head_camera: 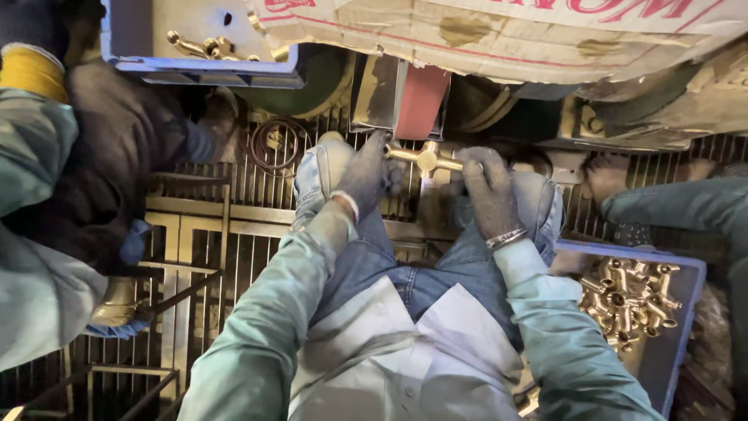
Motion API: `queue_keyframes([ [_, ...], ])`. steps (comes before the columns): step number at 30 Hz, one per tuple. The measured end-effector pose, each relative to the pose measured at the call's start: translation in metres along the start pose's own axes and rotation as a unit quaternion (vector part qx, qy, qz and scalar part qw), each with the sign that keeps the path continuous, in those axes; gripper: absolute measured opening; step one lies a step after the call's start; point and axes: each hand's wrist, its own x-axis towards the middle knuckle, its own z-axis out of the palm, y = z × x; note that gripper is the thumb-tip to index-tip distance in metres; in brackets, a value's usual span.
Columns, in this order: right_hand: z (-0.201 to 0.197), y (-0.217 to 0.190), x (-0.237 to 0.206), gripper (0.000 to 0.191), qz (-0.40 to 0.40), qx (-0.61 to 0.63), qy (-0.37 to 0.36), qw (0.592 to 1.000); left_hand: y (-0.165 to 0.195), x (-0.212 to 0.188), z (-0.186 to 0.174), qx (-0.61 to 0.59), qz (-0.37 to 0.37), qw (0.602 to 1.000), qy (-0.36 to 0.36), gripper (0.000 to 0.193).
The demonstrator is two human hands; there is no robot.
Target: The person repeatedly presses small brass-colored metal fittings against a rotating belt sander to smooth their surfaces. They handle the parts one at a time, rotating them to contact different sides, then place the finished pieces into a blue bin.
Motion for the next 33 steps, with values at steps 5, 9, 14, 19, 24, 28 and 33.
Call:
queue_keyframes([
  [5,0.01,0.011,0.011,0.022,0.021,-0.031,0.008,0.999,-0.005,0.037,-0.004,-0.096,-0.023,0.995,0.024,0.035],
  [9,0.012,0.017,0.023,0.026,0.118,0.039,-0.022,0.992,-0.007,0.047,-0.007,-0.138,-0.008,0.99,0.008,0.031],
  [14,0.017,0.023,0.035,0.028,0.211,0.232,-0.027,0.949,-0.01,0.051,-0.011,-0.13,-0.028,0.99,0.048,0.03],
  [19,0.019,0.018,0.054,0.027,0.312,0.238,-0.011,0.92,-0.008,0.051,-0.012,-0.1,-0.046,0.991,0.079,0.038],
  [24,0.023,0.02,0.076,0.027,0.408,0.261,0.014,0.875,-0.005,0.061,-0.011,-0.118,-0.083,0.986,0.079,0.047],
  [28,0.031,0.035,0.101,0.03,0.443,0.209,0.023,0.872,0.001,0.065,-0.015,-0.081,-0.099,0.989,0.072,0.054],
  [33,0.034,0.041,0.113,0.034,0.47,0.124,0.011,0.874,0.008,0.063,-0.012,0.002,-0.11,0.988,0.107,0.057],
])
